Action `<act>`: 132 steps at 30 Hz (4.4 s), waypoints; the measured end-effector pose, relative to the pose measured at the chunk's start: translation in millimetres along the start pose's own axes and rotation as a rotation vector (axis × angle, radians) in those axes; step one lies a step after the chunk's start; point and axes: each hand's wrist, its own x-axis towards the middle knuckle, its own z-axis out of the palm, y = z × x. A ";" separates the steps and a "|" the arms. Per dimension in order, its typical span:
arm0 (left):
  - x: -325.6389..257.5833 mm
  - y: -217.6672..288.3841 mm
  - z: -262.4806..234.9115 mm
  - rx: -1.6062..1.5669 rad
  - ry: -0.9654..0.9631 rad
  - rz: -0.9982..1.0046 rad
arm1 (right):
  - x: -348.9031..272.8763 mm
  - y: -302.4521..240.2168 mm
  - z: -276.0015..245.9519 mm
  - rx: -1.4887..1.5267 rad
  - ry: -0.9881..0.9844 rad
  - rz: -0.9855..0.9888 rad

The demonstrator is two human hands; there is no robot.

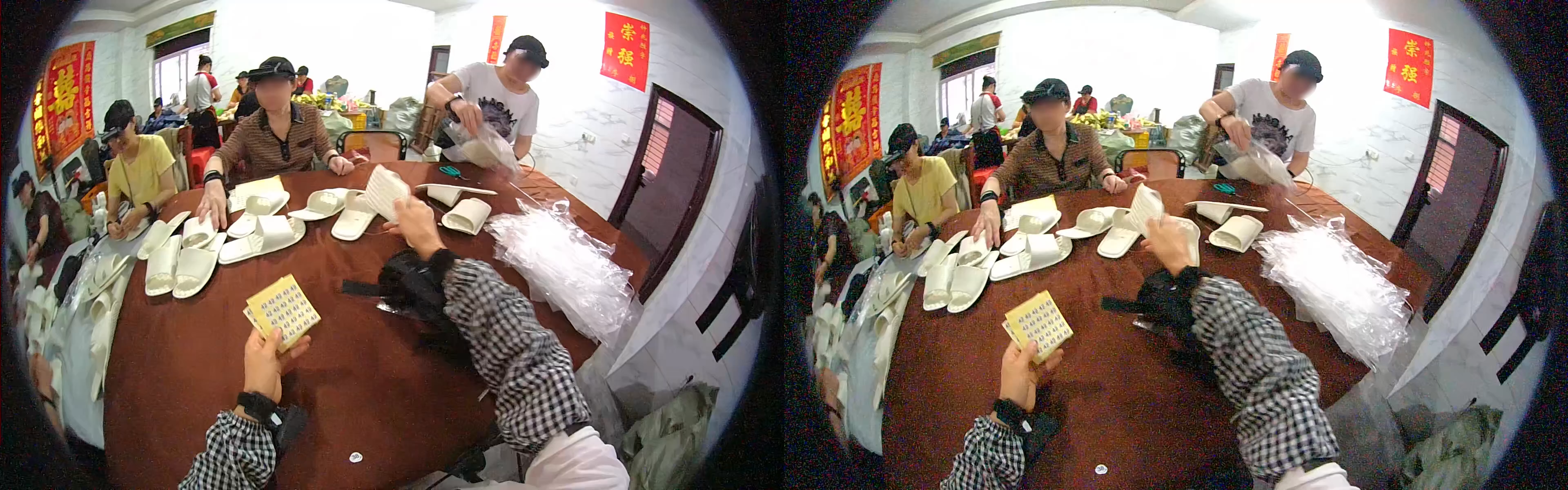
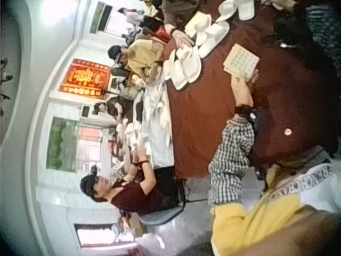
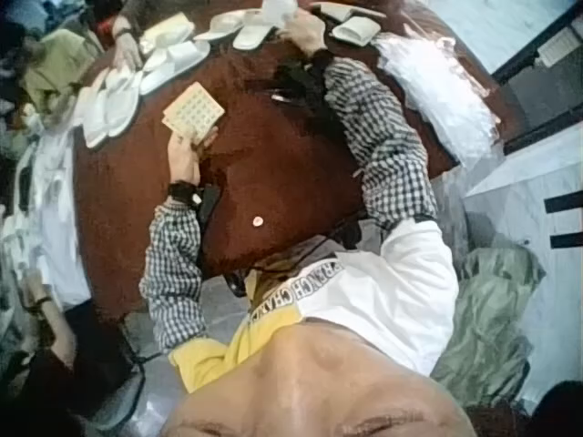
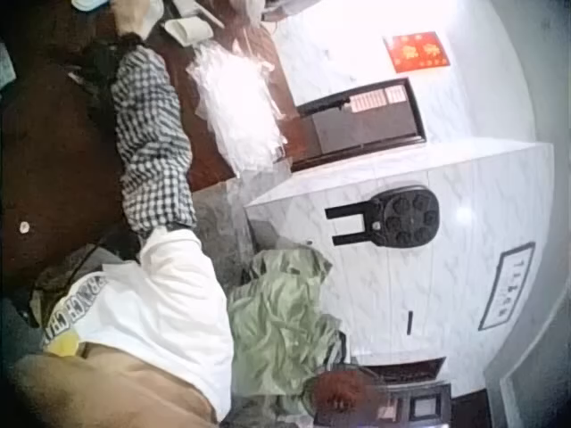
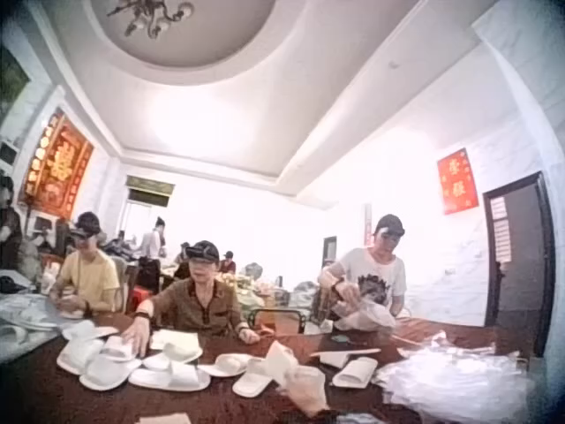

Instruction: Applying size labels or stickers to white slippers or slipper components.

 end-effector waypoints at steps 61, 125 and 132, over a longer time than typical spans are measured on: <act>25.0 45.0 -85.1 0.181 0.036 -0.046 | -171.0 -106.1 1.2 -0.133 -0.667 -0.559; 9.7 31.7 -38.8 -0.007 -0.054 -0.061 | -237.8 -136.0 50.2 -0.477 -0.701 -0.955; 10.9 32.0 -41.5 0.003 -0.066 -0.058 | -235.3 -150.2 27.6 0.029 -1.053 -0.548</act>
